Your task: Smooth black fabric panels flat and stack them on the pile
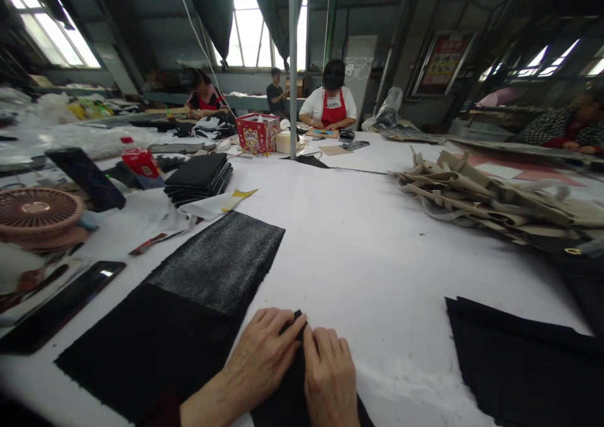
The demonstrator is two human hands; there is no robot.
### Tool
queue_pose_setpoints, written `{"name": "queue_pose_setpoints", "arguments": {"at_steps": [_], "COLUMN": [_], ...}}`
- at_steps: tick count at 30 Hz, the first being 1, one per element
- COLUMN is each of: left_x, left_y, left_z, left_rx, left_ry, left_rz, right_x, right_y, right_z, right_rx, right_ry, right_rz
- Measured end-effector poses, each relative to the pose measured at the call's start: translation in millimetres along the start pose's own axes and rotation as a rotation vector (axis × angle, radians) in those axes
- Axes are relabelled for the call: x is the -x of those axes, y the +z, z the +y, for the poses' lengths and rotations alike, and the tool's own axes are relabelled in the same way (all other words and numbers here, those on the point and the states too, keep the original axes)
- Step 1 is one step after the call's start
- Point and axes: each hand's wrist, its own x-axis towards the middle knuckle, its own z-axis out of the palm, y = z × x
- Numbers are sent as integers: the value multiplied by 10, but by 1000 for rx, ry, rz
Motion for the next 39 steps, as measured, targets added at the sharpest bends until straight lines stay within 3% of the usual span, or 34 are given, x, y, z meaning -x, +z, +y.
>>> {"name": "queue_pose_setpoints", "arguments": {"at_steps": [21,39], "left_x": [9,-107], "left_y": [1,-40], "left_z": [-28,-111], "left_rx": [-13,-302], "left_ry": [-37,247], "left_rz": [18,0], "right_x": [4,62], "right_y": [-21,-63], "right_z": [-9,80], "right_rx": [4,-52], "right_ry": [38,128], "right_rz": [-35,-51]}}
